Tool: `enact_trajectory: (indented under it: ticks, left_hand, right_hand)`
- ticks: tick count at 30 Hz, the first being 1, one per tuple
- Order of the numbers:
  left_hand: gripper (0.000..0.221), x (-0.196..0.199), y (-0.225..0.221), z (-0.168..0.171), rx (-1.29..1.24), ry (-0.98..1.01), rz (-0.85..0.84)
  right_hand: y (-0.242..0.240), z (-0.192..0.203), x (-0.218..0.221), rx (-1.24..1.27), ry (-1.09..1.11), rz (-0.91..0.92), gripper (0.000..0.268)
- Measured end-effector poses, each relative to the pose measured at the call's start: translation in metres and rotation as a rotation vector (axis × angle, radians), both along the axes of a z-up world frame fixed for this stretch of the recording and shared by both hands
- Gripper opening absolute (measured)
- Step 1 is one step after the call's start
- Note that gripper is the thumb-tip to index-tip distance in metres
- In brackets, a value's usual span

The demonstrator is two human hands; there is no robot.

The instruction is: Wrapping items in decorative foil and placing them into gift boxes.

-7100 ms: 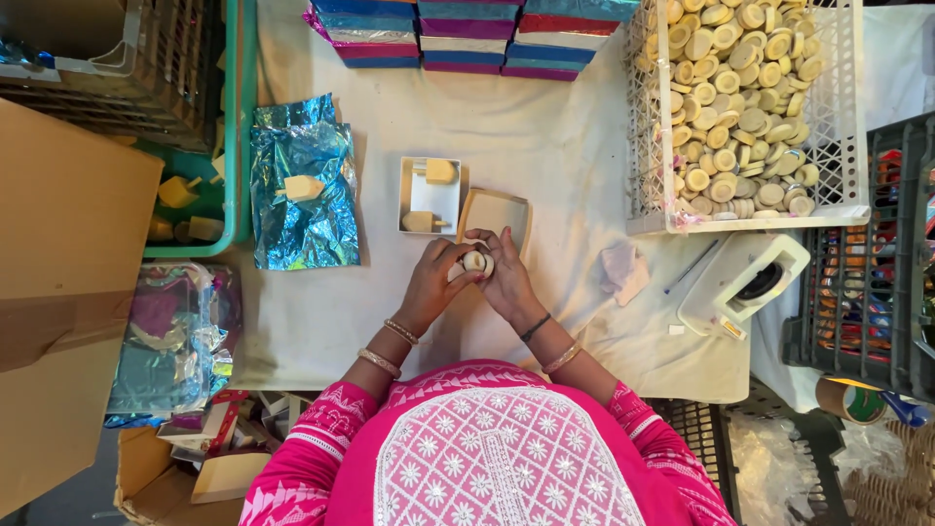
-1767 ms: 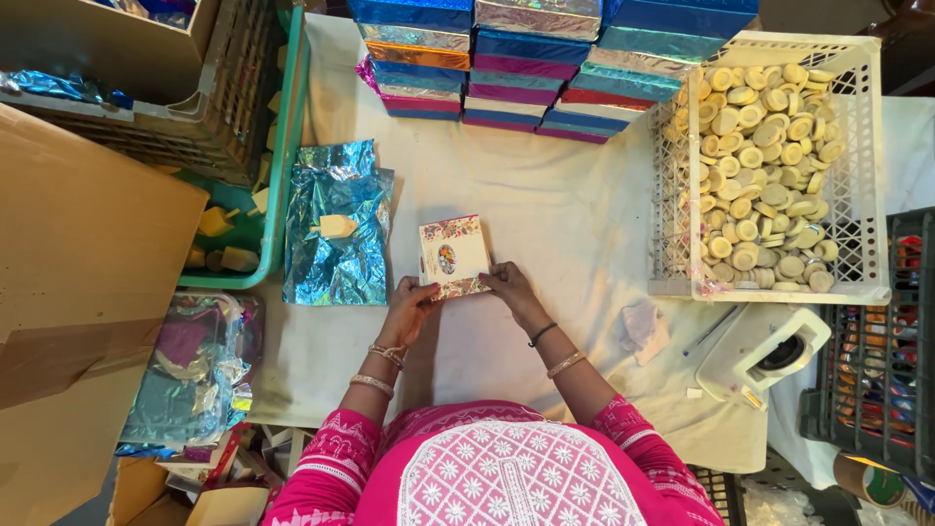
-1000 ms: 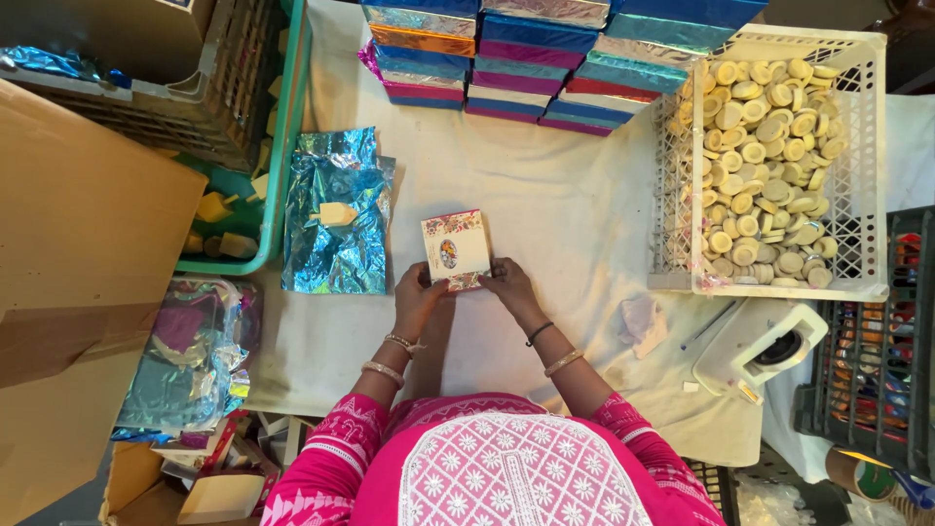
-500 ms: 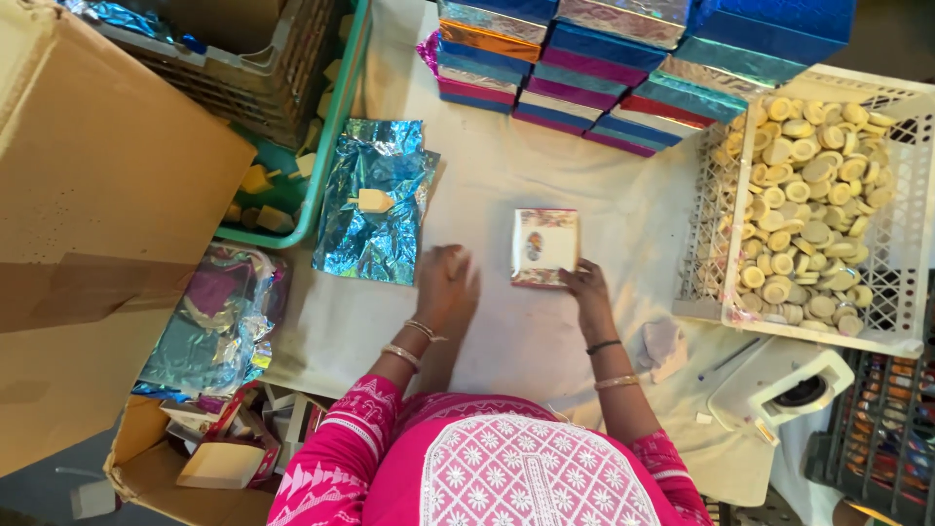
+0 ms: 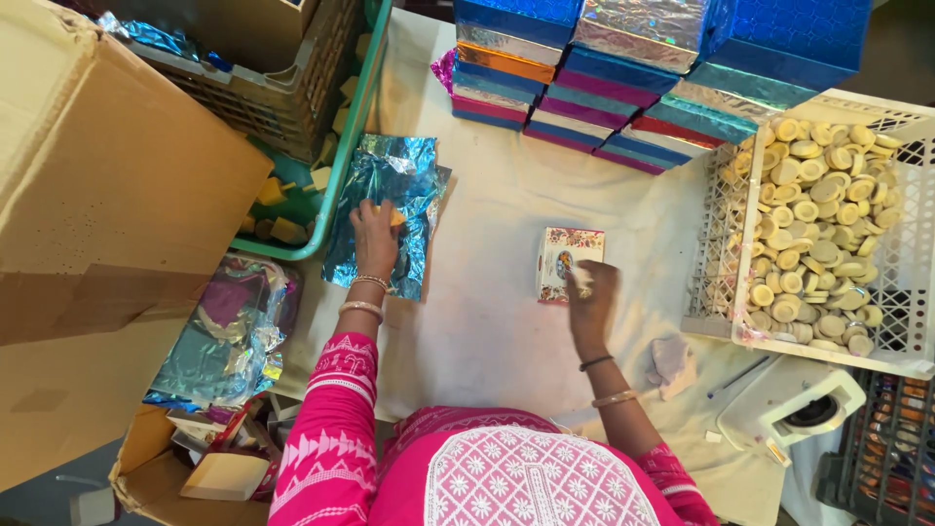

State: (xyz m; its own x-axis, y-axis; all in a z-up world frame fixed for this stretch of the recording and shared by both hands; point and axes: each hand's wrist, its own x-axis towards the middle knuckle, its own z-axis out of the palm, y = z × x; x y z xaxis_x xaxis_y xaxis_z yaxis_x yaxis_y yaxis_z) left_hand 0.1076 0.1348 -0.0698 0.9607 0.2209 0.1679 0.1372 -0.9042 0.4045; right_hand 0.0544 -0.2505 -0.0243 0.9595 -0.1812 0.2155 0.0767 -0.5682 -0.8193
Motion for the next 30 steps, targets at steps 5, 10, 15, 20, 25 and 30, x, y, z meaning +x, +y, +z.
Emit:
enact_trajectory:
  ticks: [5, 10, 15, 20, 25, 30]
  left_hand:
    - [0.044, -0.005, 0.006, -0.005, -0.185, -0.076, -0.017]
    - [0.042, -0.012, 0.011, 0.006, -0.305, -0.188, 0.009]
    - [0.042, -0.012, 0.017, 0.0, -0.433, -0.154, 0.039]
    - [0.041, -0.01, 0.024, -0.006, -0.439, -0.192, 0.034]
    - [0.045, -0.004, 0.033, -0.007, -0.461, -0.244, 0.111]
    - [0.042, 0.005, 0.033, -0.007, -0.513, -0.151, 0.12]
  right_hand:
    - [0.088, -0.028, 0.02, 0.213, 0.138, 0.349, 0.016]
    - [0.169, -0.053, 0.047, 0.292, 0.331, 0.514, 0.026]
    - [0.211, -0.08, 0.065, 0.143, 0.506, 0.442, 0.043]
    - [0.203, -0.113, 0.066, 0.173, 0.474, 0.46, 0.03]
    - [0.158, -0.112, 0.054, 0.393, 0.487, 0.365, 0.021]
    - [0.104, -0.085, 0.036, 0.481, 0.314, 0.234, 0.012]
